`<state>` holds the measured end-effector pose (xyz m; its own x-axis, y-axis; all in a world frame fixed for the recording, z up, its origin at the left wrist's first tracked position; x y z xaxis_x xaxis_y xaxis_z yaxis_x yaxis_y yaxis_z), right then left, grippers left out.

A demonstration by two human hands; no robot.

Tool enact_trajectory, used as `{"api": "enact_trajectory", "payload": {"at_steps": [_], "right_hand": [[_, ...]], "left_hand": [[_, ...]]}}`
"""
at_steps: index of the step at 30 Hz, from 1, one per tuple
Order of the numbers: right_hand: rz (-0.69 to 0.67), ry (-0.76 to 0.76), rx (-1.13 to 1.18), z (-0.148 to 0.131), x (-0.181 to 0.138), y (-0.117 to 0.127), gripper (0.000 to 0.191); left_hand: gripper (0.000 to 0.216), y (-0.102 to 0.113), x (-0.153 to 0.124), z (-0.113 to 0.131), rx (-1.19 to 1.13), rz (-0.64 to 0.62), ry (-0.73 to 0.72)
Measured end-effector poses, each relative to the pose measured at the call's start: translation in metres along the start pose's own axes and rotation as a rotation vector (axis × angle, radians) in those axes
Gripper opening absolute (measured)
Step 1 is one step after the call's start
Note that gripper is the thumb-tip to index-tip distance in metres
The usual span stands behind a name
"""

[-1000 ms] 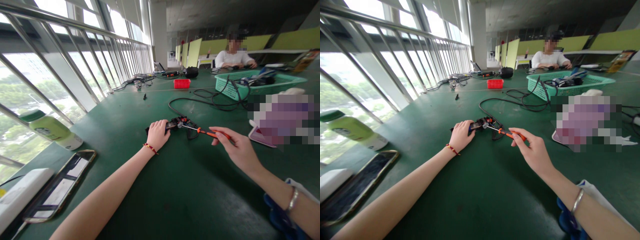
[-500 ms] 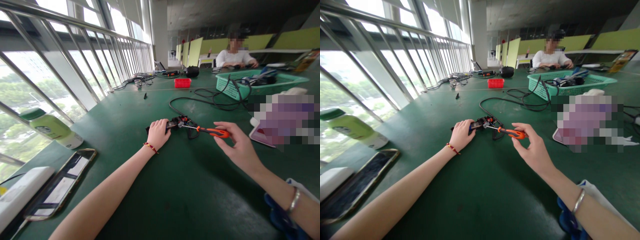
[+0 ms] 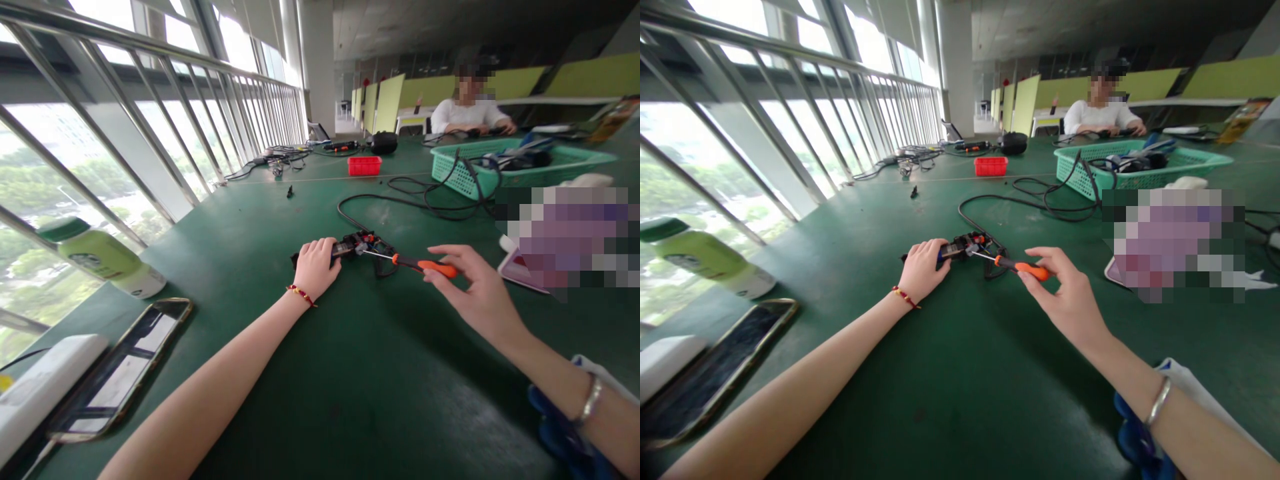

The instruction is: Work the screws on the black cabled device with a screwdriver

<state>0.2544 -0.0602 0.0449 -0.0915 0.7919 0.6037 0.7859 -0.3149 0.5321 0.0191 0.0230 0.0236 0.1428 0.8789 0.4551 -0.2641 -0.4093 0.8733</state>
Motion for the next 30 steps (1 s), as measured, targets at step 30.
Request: {"api": "enact_trajectory", "payload": {"at_steps": [30], "right_hand": [[-0.223, -0.094, 0.082, -0.0018, -0.0038, -0.0068, 0.032]], "left_hand": [[0.026, 0.0019, -0.0007, 0.0006, -0.01, 0.013, -0.01]]}}
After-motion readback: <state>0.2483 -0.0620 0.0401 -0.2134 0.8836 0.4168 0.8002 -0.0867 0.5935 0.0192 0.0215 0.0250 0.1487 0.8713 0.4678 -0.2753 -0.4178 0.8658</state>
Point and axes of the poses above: each hand's wrist, its own x-axis towards the middle knuckle, its own y-axis out of the back of the hand, z = x × y, the point moved 4 cm from there along x, towards the middle knuckle, and after that the axes turned 12 degrees about y, right-handed, at the moved point
